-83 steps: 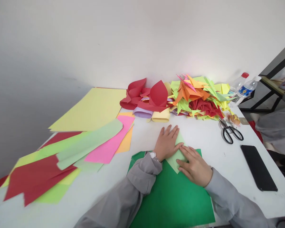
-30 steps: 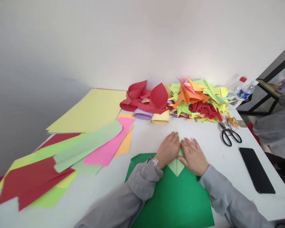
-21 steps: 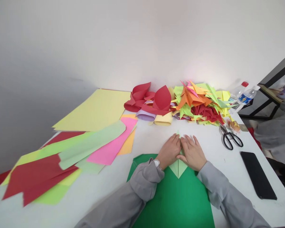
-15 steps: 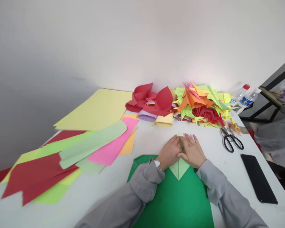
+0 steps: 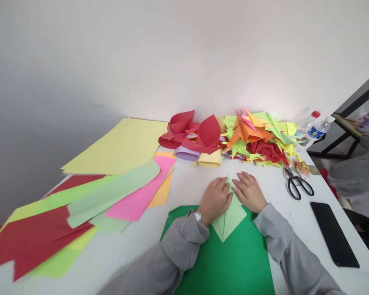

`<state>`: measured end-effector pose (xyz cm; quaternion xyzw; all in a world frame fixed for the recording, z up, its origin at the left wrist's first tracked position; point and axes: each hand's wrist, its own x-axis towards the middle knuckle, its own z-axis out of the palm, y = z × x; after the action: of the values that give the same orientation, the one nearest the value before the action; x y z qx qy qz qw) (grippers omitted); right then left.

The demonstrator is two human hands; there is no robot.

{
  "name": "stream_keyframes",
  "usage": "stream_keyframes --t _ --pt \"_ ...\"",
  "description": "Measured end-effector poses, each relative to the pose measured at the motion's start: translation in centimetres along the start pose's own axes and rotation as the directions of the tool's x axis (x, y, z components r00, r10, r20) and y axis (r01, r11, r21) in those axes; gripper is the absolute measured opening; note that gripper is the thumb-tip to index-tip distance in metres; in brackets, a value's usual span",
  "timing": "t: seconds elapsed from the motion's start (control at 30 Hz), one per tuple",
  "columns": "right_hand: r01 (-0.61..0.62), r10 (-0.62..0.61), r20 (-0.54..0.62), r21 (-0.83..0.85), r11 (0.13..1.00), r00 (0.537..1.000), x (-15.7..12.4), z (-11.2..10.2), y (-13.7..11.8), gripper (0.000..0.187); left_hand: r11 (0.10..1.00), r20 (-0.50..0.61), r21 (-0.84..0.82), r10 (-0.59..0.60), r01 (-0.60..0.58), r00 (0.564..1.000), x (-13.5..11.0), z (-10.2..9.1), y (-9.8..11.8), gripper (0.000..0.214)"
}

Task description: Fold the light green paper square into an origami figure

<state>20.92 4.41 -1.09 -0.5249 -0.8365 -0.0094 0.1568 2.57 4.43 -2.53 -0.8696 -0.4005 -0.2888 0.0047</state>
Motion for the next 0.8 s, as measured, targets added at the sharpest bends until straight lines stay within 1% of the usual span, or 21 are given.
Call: stream_keyframes --t 0.07,0.2,0.43,0.8 --pt "0.002 -0.002 0.011 -0.039 0.999 1.0 0.0 0.2 -0.3 0.036 0.999 0.014 0.034 -0.012 0.012 1.0 0.1 -0.1 0.2 0.027" --pt "0.005 -0.002 0.026 -0.088 0.996 1.0 0.3 0.5 -0.7 0.037 0.997 0.044 0.073 0.026 -0.029 0.999 0.1 -0.2 0.4 0.025" --pt "-0.001 0.006 0.048 -0.1 0.995 0.999 0.4 0.7 -0.7 0.036 0.993 0.07 0.095 0.066 -0.072 0.995 0.2 0.0 0.4 0.026" --pt "-0.03 0.038 0.05 -0.16 0.987 0.998 1.0 0.4 -1.1 0.038 0.987 0.1 0.139 0.069 -0.083 0.993 0.3 0.3 0.8 0.027"
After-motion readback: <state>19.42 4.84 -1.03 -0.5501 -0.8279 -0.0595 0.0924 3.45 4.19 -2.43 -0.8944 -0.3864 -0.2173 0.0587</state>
